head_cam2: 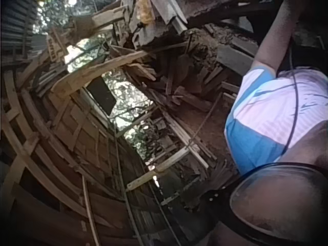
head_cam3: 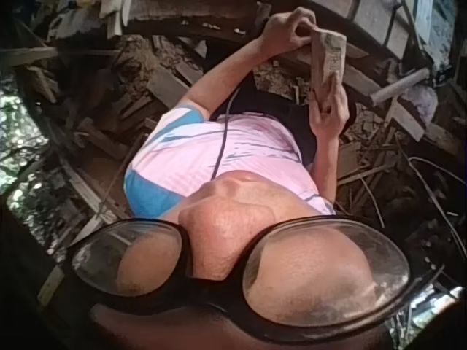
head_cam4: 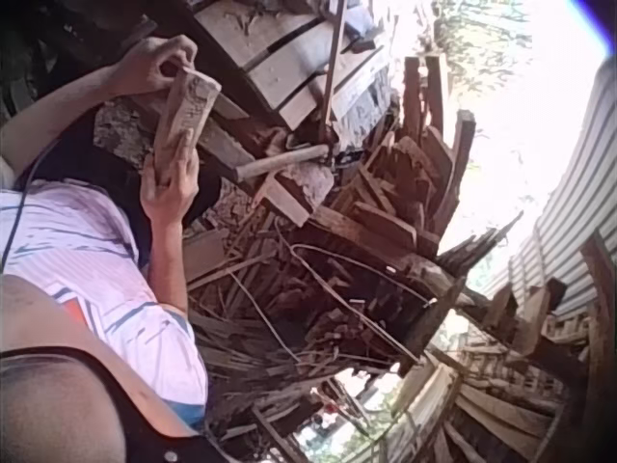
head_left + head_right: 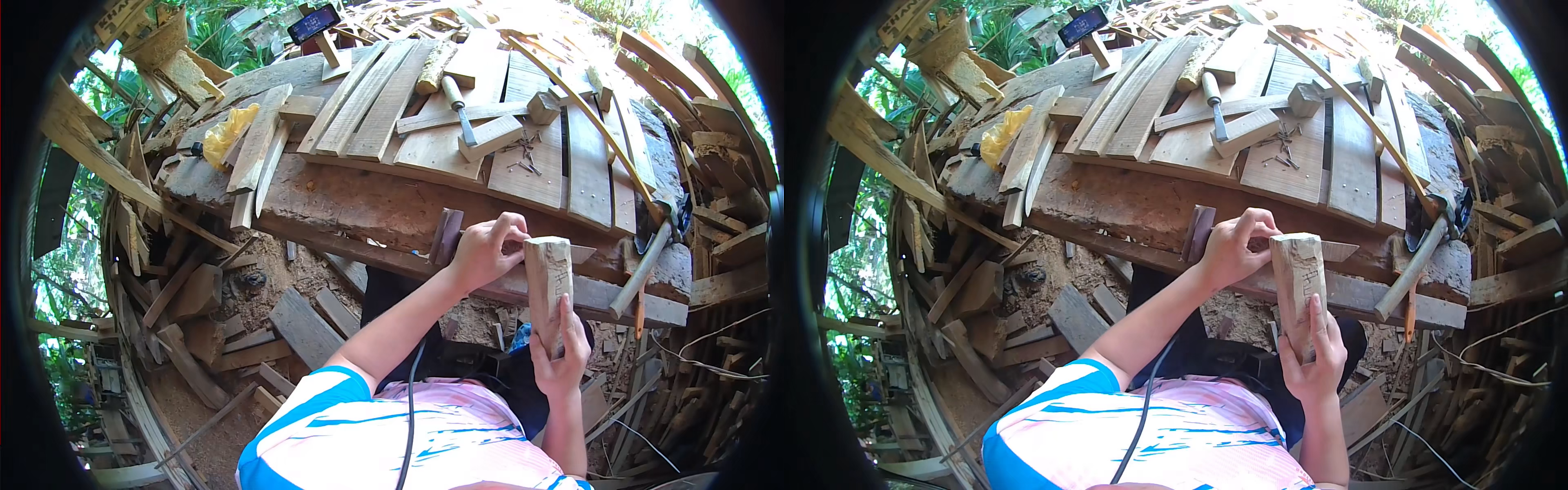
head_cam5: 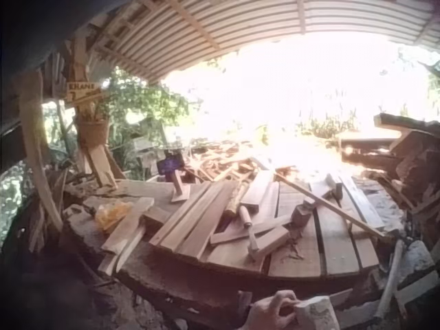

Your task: The recorder is carving symbols or letters into a piece of wood using a small hand tool.

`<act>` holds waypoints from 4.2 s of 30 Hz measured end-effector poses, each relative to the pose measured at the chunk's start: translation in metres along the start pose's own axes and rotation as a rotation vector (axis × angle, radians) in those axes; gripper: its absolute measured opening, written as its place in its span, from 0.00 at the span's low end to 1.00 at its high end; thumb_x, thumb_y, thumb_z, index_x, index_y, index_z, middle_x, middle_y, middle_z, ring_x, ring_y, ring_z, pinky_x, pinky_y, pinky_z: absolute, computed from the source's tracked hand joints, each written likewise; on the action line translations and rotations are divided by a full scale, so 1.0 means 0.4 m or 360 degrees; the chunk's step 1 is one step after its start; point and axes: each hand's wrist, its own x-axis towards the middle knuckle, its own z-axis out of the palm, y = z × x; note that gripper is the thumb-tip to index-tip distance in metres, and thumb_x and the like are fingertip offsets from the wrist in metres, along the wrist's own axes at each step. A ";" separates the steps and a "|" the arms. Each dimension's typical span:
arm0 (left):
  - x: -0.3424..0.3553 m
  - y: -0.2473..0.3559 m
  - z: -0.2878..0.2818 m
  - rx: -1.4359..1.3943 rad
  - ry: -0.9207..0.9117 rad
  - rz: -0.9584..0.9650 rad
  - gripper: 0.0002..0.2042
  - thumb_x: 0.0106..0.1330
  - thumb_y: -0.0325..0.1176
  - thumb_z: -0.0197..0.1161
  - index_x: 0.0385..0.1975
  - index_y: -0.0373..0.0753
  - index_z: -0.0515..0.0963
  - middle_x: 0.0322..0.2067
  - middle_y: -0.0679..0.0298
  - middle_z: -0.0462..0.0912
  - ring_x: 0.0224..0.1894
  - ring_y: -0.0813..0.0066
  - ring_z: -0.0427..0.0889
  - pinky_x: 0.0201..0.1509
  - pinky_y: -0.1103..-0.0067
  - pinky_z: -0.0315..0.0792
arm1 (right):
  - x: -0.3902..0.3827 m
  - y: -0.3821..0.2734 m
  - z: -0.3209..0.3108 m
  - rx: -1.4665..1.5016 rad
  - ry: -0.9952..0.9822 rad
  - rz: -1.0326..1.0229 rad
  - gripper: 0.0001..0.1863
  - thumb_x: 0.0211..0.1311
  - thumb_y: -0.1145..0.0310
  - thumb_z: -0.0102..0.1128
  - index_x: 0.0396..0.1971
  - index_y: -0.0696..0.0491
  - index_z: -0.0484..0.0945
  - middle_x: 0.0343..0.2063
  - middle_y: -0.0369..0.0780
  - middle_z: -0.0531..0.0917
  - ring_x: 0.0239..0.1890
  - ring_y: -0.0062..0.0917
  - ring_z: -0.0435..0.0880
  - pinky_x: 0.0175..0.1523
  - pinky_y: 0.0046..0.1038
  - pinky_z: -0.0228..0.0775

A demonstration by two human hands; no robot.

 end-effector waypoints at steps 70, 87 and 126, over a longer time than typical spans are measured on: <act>0.089 -0.003 -0.015 -0.0251 -0.0183 -0.0242 0.05 0.63 0.29 0.76 0.36 0.39 0.88 0.33 0.60 0.92 0.37 0.65 0.92 0.42 0.73 0.83 | 0.078 0.017 -0.037 0.0414 -0.0101 0.0748 0.44 0.58 0.76 0.64 0.78 0.58 0.64 0.33 0.41 0.85 0.29 0.18 0.81 0.39 0.25 0.77; 0.090 -0.007 -0.013 -0.0214 -0.0179 -0.0239 0.06 0.64 0.30 0.76 0.36 0.39 0.87 0.33 0.59 0.92 0.38 0.64 0.92 0.44 0.72 0.83 | 0.072 0.040 -0.028 0.0360 -0.0086 0.0648 0.44 0.57 0.73 0.63 0.78 0.58 0.64 0.41 0.47 0.88 0.36 0.22 0.85 0.47 0.27 0.80; 0.097 -0.014 -0.027 -0.0336 -0.0186 -0.0428 0.06 0.68 0.24 0.74 0.41 0.33 0.89 0.35 0.65 0.93 0.39 0.83 0.89 0.46 0.82 0.82 | 0.088 0.055 -0.037 0.0435 -0.0058 0.0701 0.42 0.60 0.67 0.68 0.77 0.53 0.68 0.40 0.46 0.87 0.37 0.18 0.83 0.49 0.24 0.77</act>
